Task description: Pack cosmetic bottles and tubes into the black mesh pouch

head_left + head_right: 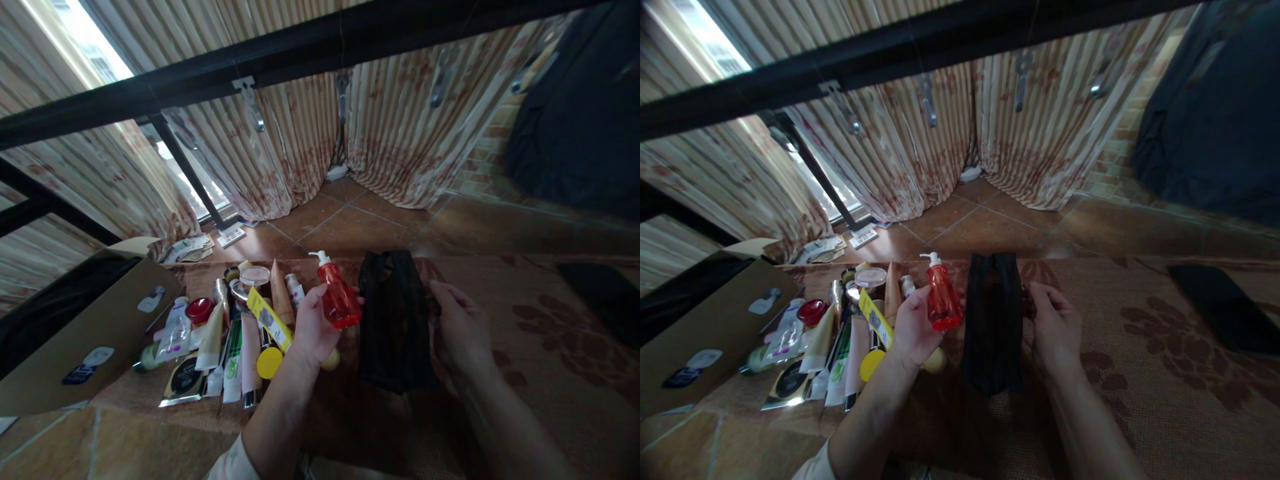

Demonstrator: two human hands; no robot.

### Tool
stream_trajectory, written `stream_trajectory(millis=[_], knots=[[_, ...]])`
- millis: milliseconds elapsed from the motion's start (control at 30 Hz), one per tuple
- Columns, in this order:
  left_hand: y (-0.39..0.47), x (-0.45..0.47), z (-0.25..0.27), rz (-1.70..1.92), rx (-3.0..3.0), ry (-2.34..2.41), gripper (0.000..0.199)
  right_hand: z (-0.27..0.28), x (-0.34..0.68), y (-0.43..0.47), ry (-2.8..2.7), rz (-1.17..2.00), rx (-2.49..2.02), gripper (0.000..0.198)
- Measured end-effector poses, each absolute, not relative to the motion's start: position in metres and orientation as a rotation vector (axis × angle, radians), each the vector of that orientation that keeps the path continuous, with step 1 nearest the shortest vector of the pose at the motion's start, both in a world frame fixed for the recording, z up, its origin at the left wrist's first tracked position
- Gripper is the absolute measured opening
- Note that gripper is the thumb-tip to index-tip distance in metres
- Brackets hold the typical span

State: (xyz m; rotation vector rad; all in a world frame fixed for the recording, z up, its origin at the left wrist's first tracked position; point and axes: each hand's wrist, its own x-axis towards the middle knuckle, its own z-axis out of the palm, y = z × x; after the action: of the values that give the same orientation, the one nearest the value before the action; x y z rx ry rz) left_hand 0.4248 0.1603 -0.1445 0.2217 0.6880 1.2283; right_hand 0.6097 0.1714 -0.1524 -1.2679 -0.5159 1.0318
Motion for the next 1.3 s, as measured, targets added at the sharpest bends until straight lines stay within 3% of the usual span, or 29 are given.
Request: stream_trajectory(millis=[1100, 1300], knots=[[0.166, 0.415, -0.146, 1.152, 0.04, 0.617, 0.038, -0.16, 0.611, 0.173, -0.542, 1.119, -1.293, 0.02], [0.165, 0.415, -0.141, 1.198, -0.042, 0.584, 0.03, -0.163, 0.611, 0.174, -0.551, 1.132, -1.279, 0.019]])
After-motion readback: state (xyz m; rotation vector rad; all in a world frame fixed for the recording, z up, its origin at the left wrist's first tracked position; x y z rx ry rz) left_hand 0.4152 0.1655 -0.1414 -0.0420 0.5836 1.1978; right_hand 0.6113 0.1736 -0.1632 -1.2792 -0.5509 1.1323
